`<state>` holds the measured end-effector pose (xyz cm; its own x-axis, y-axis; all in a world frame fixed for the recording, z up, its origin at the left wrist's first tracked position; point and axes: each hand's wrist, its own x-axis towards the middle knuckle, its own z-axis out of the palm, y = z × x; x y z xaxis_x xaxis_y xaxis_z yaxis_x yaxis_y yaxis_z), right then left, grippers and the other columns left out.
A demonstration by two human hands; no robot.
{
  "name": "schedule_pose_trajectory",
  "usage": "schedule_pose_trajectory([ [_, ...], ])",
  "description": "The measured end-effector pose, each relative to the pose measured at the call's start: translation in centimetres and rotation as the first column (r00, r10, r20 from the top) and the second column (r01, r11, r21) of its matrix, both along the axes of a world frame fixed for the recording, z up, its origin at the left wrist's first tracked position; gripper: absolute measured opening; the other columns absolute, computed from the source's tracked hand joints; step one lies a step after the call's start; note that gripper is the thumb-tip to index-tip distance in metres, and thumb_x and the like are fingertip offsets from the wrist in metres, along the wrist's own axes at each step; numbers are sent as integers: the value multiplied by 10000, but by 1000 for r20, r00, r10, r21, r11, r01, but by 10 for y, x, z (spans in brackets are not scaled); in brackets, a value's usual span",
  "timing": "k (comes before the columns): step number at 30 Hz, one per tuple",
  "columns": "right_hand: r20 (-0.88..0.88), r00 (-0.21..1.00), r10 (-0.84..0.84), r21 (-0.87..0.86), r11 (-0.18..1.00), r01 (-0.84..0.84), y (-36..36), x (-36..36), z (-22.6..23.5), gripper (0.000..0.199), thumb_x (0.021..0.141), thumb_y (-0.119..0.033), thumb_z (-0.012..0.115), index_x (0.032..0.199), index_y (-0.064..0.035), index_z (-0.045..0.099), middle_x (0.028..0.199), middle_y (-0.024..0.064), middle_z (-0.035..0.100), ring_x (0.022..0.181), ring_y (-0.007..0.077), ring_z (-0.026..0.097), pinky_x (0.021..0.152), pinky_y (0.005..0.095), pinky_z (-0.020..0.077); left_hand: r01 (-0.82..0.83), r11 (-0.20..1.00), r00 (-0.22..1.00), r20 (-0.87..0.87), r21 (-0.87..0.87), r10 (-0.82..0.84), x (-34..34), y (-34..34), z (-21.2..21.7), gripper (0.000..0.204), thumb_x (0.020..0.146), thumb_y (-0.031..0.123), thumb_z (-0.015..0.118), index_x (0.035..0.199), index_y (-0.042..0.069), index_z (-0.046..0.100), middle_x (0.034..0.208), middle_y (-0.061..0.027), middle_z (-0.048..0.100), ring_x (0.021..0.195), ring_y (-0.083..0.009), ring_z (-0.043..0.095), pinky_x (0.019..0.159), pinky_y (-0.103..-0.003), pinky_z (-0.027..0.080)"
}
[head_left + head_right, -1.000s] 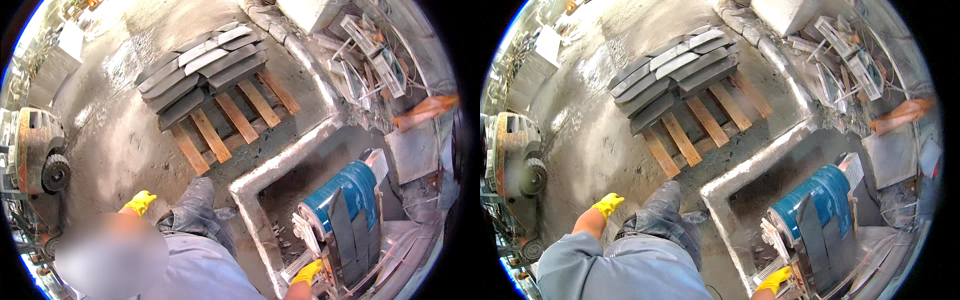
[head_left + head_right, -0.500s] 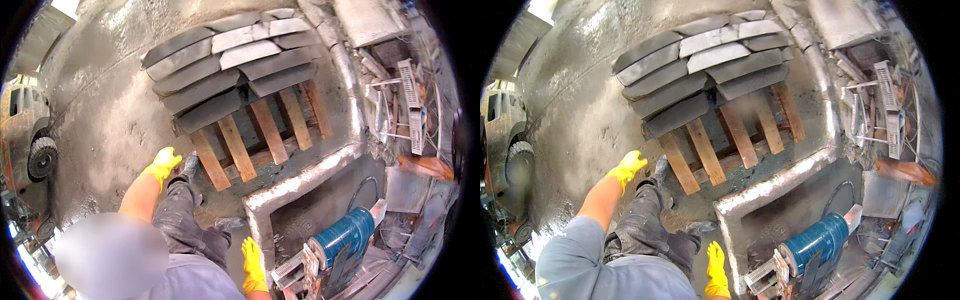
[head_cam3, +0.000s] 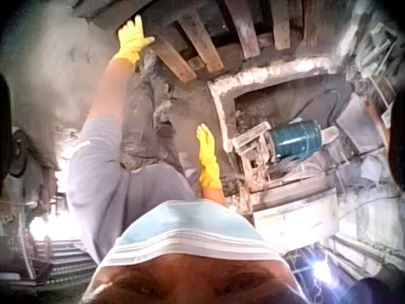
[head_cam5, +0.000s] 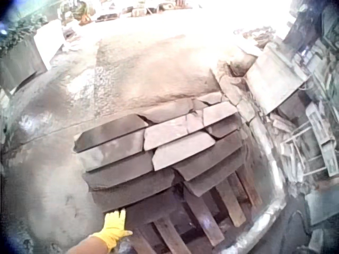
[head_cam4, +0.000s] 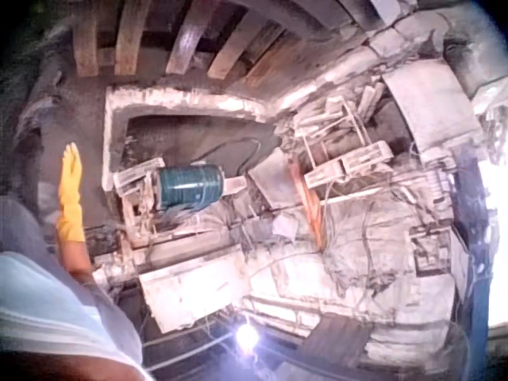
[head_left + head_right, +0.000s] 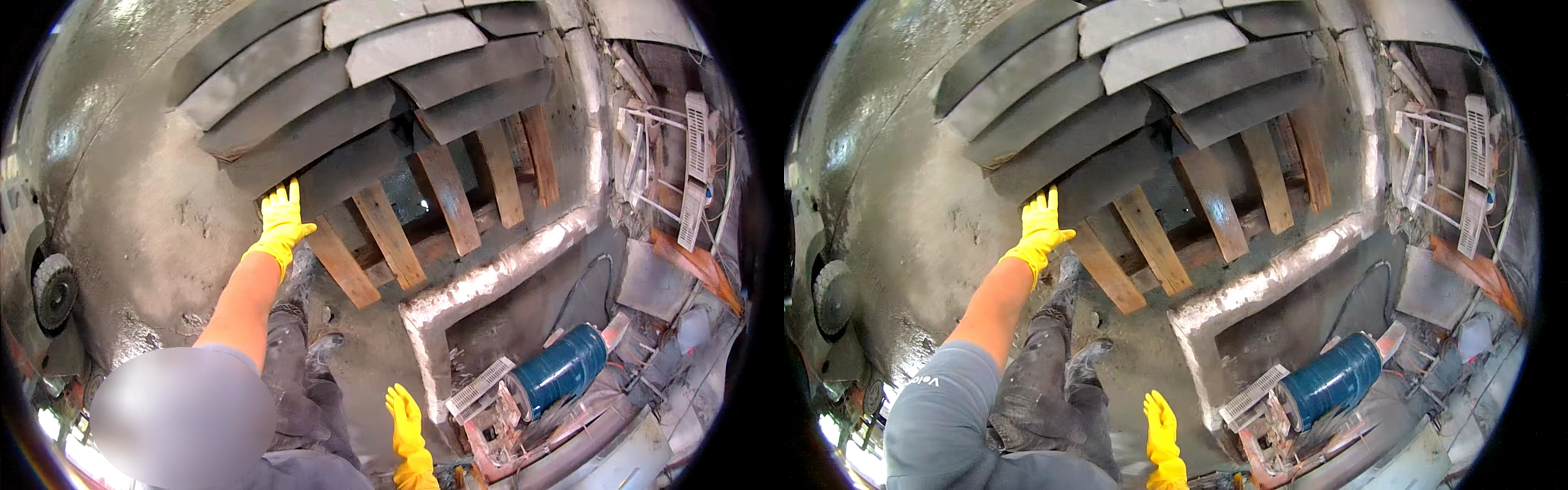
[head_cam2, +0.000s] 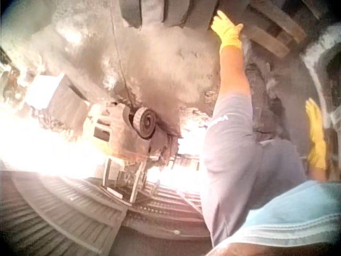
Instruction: The person picks up rectangular dark tiles from a wooden pallet and places them onto a blue conveyor belt. They then move to a grinding machine and use a handheld tool to grind the edges of the tiles. The person repeats this process, handling the tiles one by one.
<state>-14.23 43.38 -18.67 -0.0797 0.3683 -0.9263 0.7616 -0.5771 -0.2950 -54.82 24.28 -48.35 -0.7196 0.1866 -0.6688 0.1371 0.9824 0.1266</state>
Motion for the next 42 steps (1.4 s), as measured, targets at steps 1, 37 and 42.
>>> schedule_pose_trajectory([
  [1,47,999,-21,6,1000,21,-1,12,4,426,1115,-152,595,1502,22,554,1442,169,643,1303,245,631,1146,373,487,-8,1000,1000,-28,-28,8,2,10,-8,1330,676,540,939,1684,53,222,1628,-288,383,1495,-446,388,1248,-558,269],
  [37,62,991,-120,-19,992,121,-29,-54,11,452,1113,-129,581,1536,16,516,1451,160,637,1335,246,611,1168,371,472,21,975,889,-450,221,83,-219,243,1,1353,731,583,909,1714,84,126,1697,-362,225,1574,-500,256,1288,-554,189],
  [42,32,981,-190,54,981,188,-31,-11,-5,494,1125,-179,578,1553,41,473,1482,228,603,1344,298,616,1174,417,474,68,996,874,-485,63,-29,-234,251,-21,1157,755,379,877,1683,103,244,1575,-336,373,1450,-484,413,1221,-530,318],
])
